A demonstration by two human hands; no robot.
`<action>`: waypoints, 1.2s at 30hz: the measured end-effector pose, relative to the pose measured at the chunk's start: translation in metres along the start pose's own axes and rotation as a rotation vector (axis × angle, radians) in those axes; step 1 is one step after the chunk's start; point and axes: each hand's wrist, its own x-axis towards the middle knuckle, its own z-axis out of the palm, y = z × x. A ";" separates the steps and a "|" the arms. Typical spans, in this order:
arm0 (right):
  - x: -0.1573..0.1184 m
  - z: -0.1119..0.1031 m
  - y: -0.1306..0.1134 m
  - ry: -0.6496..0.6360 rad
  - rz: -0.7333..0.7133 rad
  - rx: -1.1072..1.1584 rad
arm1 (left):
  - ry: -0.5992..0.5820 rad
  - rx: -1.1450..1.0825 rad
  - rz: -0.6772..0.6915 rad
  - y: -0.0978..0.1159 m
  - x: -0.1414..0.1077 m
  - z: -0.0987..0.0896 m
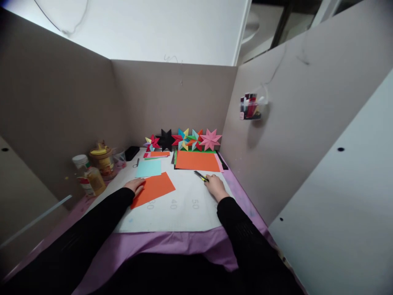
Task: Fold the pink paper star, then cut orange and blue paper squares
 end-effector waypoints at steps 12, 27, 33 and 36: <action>-0.025 0.020 0.036 0.101 0.016 0.102 | 0.028 0.003 -0.008 -0.004 -0.003 0.000; -0.024 0.021 0.029 0.038 -0.039 0.007 | 0.018 0.004 -0.040 0.002 -0.007 -0.006; -0.019 0.013 0.028 -0.012 -0.015 0.040 | 0.025 -0.003 -0.092 0.010 -0.010 -0.013; -0.025 0.005 0.026 0.031 0.057 0.083 | 0.075 0.016 -0.228 0.011 -0.011 -0.019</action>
